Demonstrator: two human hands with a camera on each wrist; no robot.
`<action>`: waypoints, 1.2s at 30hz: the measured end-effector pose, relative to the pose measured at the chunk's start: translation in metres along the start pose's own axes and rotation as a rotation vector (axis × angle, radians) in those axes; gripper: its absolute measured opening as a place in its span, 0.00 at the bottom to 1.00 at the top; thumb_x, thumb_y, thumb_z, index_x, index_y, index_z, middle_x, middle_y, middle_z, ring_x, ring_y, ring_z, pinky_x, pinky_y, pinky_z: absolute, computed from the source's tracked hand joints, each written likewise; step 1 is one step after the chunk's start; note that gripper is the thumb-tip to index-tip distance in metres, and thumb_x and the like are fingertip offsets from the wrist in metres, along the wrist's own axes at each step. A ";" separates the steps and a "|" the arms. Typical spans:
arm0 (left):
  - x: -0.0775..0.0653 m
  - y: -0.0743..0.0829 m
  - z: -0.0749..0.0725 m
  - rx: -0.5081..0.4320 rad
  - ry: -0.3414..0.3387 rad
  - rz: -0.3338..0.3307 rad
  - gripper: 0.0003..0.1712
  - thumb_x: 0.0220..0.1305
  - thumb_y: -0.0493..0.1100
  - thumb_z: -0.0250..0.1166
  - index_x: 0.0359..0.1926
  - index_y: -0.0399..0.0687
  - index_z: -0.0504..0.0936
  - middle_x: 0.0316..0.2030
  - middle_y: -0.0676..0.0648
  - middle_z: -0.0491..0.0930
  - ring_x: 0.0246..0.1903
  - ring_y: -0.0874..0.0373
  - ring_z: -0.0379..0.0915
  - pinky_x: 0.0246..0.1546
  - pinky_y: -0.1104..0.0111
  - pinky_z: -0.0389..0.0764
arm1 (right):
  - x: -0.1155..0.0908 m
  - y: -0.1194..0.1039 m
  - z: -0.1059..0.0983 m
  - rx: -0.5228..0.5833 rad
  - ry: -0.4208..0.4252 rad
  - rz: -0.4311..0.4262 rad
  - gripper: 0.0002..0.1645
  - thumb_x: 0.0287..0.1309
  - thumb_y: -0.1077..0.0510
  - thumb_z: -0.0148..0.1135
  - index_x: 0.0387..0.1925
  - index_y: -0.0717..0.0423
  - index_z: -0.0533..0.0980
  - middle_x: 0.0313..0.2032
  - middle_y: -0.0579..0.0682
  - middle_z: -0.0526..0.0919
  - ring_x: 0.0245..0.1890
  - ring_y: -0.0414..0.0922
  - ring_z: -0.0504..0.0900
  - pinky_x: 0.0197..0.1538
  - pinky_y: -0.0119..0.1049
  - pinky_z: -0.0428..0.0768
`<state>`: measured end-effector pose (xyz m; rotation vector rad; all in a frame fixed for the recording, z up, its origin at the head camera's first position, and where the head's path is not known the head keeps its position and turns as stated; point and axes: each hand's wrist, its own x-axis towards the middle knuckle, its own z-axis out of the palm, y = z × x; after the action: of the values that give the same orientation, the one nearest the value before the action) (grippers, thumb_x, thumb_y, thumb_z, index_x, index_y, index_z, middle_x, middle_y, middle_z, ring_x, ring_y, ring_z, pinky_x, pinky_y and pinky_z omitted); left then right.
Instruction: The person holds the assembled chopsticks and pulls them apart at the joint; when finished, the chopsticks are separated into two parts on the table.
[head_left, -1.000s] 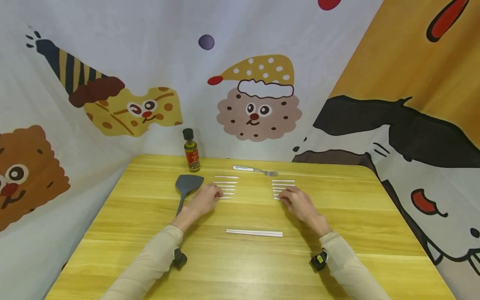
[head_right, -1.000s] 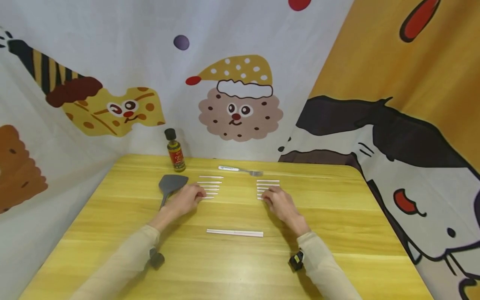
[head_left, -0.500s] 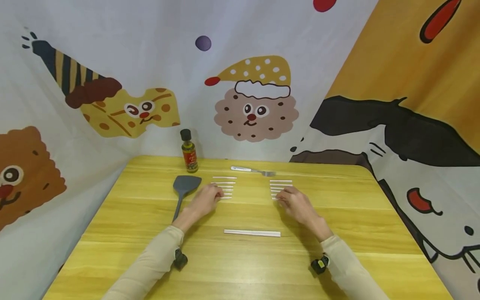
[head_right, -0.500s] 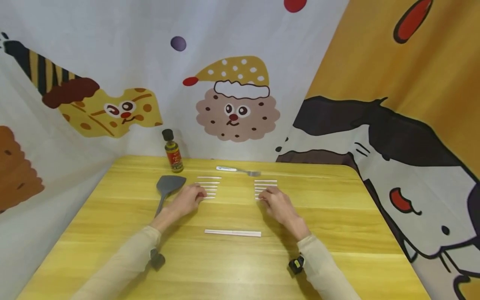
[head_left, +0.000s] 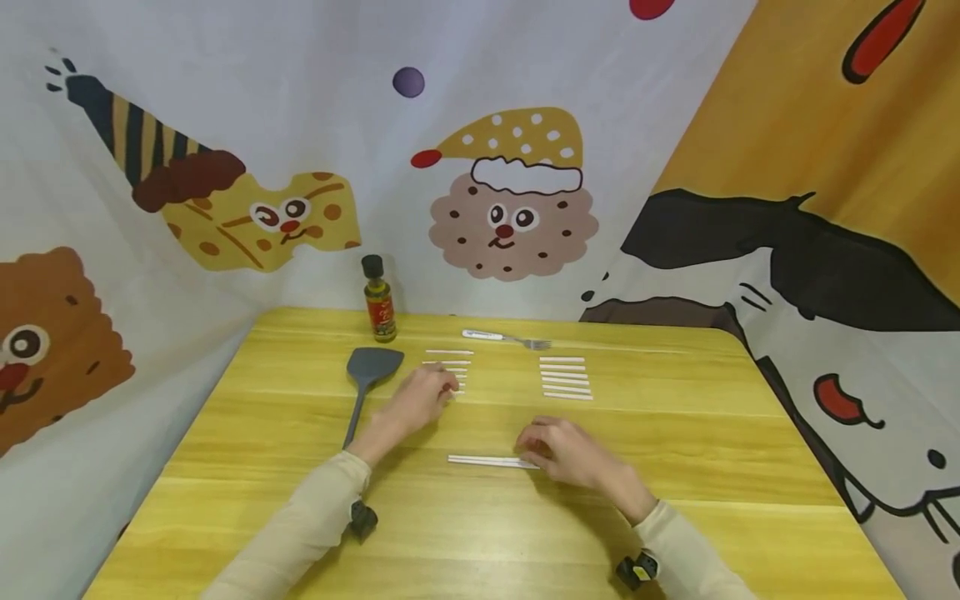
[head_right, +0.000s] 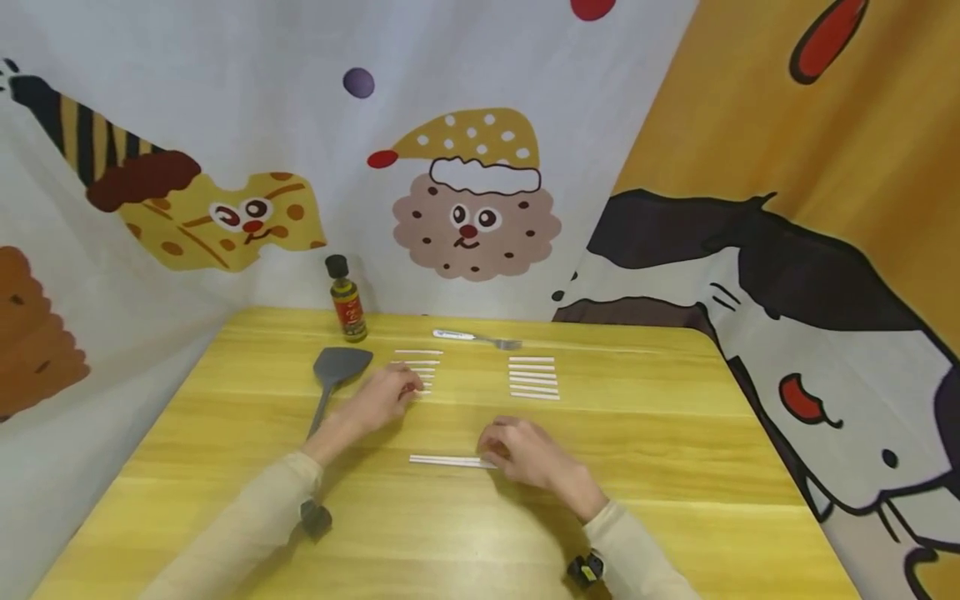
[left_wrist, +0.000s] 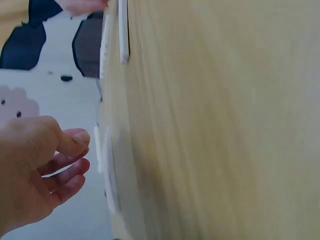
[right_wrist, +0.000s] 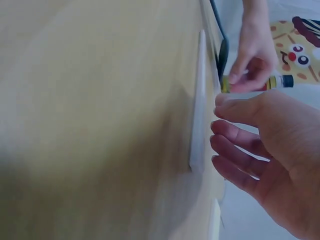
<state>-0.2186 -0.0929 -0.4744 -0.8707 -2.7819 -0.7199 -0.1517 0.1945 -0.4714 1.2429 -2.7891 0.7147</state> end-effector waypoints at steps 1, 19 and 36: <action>-0.001 0.004 0.000 -0.008 -0.008 0.013 0.06 0.61 0.30 0.70 0.39 0.41 0.87 0.36 0.46 0.83 0.37 0.54 0.81 0.40 0.65 0.85 | 0.000 -0.001 0.002 0.011 -0.010 0.003 0.07 0.61 0.61 0.70 0.41 0.54 0.85 0.39 0.46 0.87 0.38 0.36 0.83 0.42 0.27 0.84; -0.022 0.056 0.015 -0.135 -0.238 0.122 0.07 0.68 0.35 0.65 0.44 0.41 0.86 0.41 0.48 0.83 0.40 0.59 0.80 0.41 0.76 0.83 | 0.003 -0.002 0.014 -0.005 0.018 0.001 0.05 0.61 0.64 0.69 0.38 0.54 0.84 0.35 0.45 0.86 0.32 0.32 0.78 0.33 0.22 0.79; -0.019 0.059 0.028 -0.113 -0.264 0.162 0.08 0.60 0.27 0.66 0.39 0.41 0.84 0.37 0.46 0.83 0.37 0.56 0.79 0.36 0.75 0.81 | 0.005 0.001 0.021 -0.118 0.121 0.016 0.07 0.57 0.65 0.72 0.38 0.57 0.83 0.35 0.48 0.84 0.34 0.40 0.83 0.36 0.29 0.83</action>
<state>-0.1689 -0.0471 -0.4802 -1.2820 -2.8693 -0.7930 -0.1518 0.1827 -0.4897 1.1197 -2.7029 0.5943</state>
